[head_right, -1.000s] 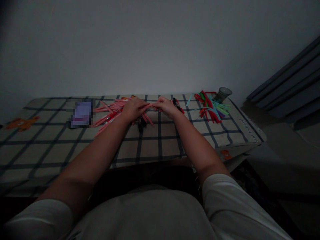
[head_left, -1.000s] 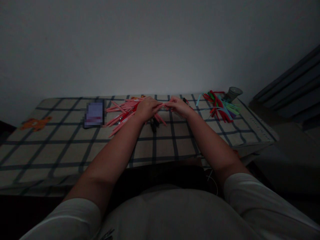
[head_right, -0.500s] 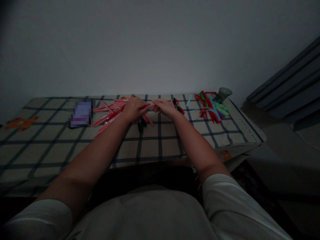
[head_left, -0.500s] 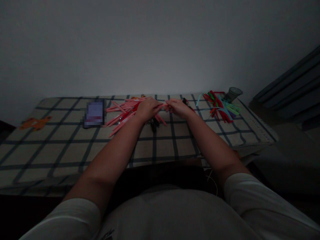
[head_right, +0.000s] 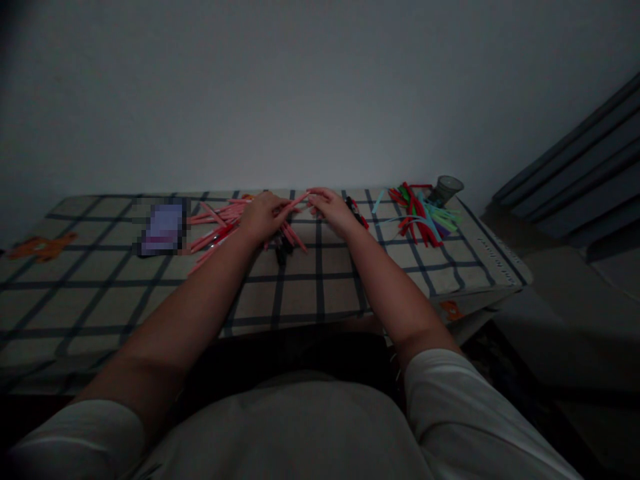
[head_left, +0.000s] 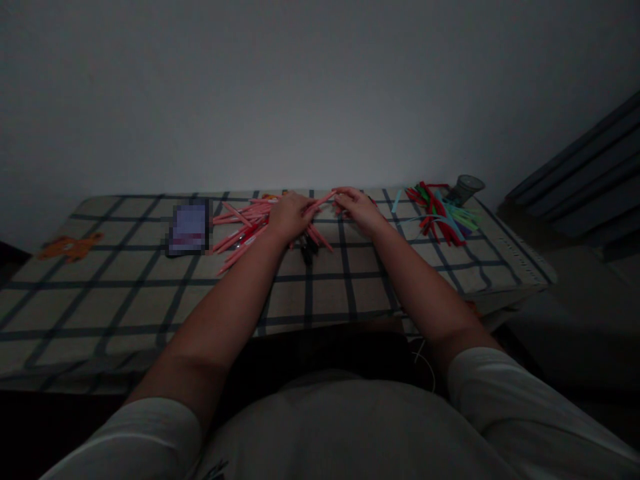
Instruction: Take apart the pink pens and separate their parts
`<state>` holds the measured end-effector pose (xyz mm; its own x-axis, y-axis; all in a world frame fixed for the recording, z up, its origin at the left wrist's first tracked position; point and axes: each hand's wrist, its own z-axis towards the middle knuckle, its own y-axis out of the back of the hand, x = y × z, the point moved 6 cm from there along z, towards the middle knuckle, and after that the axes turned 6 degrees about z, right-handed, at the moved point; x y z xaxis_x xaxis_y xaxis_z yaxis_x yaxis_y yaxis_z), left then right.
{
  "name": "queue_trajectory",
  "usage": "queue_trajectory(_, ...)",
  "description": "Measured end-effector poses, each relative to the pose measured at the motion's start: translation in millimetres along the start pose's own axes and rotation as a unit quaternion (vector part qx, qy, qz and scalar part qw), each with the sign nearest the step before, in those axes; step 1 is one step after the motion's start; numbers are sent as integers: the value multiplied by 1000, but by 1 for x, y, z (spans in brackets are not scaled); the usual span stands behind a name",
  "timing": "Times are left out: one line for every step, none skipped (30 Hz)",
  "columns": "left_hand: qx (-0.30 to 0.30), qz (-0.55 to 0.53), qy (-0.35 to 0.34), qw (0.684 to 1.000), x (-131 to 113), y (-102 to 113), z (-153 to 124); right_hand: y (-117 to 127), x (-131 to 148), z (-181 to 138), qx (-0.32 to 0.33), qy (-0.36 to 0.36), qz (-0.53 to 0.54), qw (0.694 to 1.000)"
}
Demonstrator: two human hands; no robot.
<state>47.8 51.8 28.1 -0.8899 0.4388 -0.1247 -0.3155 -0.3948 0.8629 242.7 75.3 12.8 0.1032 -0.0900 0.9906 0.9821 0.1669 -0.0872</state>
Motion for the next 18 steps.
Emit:
queue_trajectory(11,3,4,1000,-1,0,0,0,0,0,1,0,-2,1000)
queue_trajectory(20,5,6,1000,-3,0,0,0,0,1,3,1,-5,1000)
queue_trajectory(27,7,7,1000,-4,1,-1,-1,0,1,6,2,-8,1000)
queue_trajectory(35,9,6,999,-6,2,-1,-2,-1,2,9,3,-9,1000)
queue_trajectory(42,11,5,999,-7,2,-1,-2,-1,2,12,5,-9,1000)
queue_trajectory(47,14,5,999,-8,2,-1,-3,-1,2,13,6,-8,1000)
queue_trajectory(50,18,4,999,-8,2,-1,-3,-1,2,13,7,-6,1000)
queue_trajectory(51,23,4,998,-8,2,-1,-3,-2,2,13,6,-6,1000)
queue_trajectory(51,27,4,998,-8,1,-1,-3,-2,2,11,5,-7,1000)
queue_trajectory(50,31,3,998,-8,1,-1,-2,-2,2,10,4,-9,1000)
queue_trajectory(48,33,1,998,-8,1,0,-2,-2,2,8,3,-12,1000)
queue_trajectory(46,33,-3,998,-7,1,0,-1,-2,1,7,4,-16,1000)
queue_trajectory(43,33,-8,999,-8,1,0,0,-2,1,6,5,-20,1000)
queue_trajectory(38,32,-13,999,-8,1,0,0,-2,1,6,5,-23,1000)
queue_trajectory(34,32,-19,999,-8,1,1,1,-2,1,7,6,-25,1000)
queue_trajectory(31,31,-24,999,-8,1,1,1,-2,1,9,6,-27,1000)
queue_trajectory(30,29,-28,999,-8,1,1,1,-2,0,11,6,-27,1000)
queue_trajectory(30,27,-32,999,-8,0,1,1,-2,0,11,5,-27,1000)
